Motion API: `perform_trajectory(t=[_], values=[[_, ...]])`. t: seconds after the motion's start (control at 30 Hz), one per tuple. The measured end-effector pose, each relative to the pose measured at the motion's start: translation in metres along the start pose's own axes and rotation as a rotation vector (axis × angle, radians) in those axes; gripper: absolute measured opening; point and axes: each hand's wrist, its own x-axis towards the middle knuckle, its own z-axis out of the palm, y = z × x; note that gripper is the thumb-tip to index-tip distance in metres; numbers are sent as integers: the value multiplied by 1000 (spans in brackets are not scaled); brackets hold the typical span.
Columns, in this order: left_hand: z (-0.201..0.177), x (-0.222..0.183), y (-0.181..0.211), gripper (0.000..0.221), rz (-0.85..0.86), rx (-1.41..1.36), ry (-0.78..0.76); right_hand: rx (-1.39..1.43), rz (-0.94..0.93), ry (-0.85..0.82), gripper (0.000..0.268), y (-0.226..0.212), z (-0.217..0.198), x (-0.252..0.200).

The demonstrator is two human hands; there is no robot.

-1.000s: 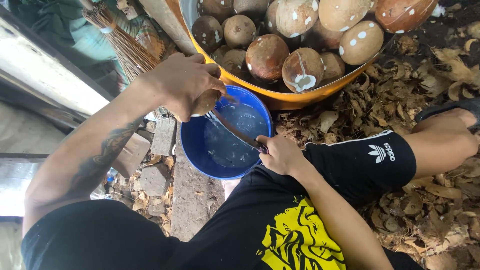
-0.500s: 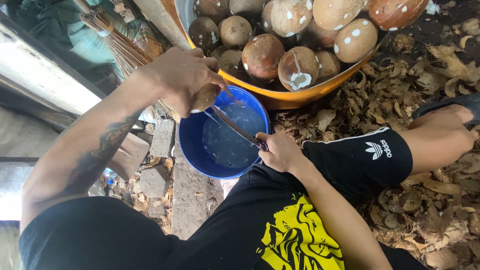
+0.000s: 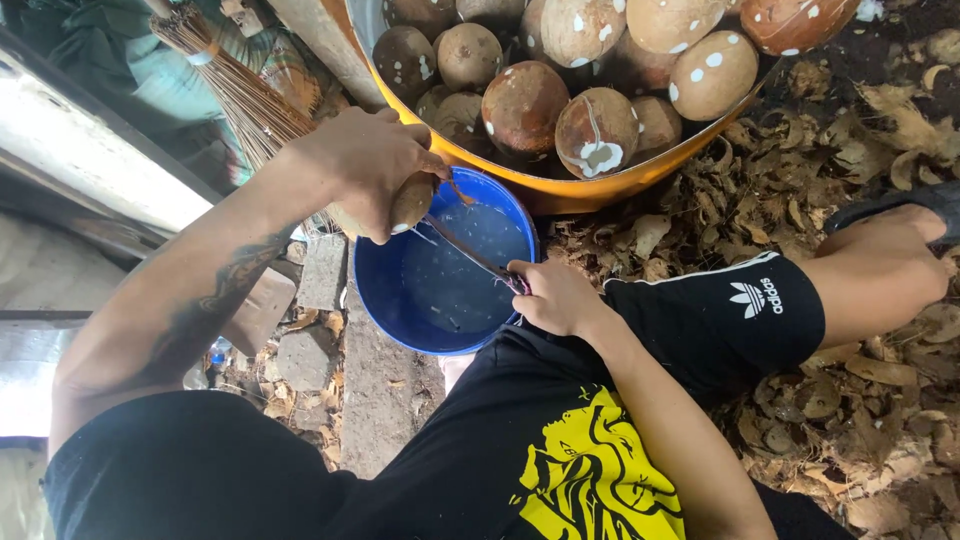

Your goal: A person sits on the ground and uses a knife to scrape and clean the outer shells of coconuts, occasionally pouring liquid into a bucket.

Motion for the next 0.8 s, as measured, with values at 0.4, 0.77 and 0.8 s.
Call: perform_trajectory(t=[0.4, 0.77, 0.8], values=[[14, 3, -36, 105, -83, -569, -128, -22, 72, -53, 24, 1, -1, 1], [-2, 98, -91, 86, 596, -1774, 388, 1172, -85, 438, 16, 23, -42, -50], [-20, 120, -83, 86, 648, -1744, 375, 1159, -93, 493, 16, 27, -51, -65]])
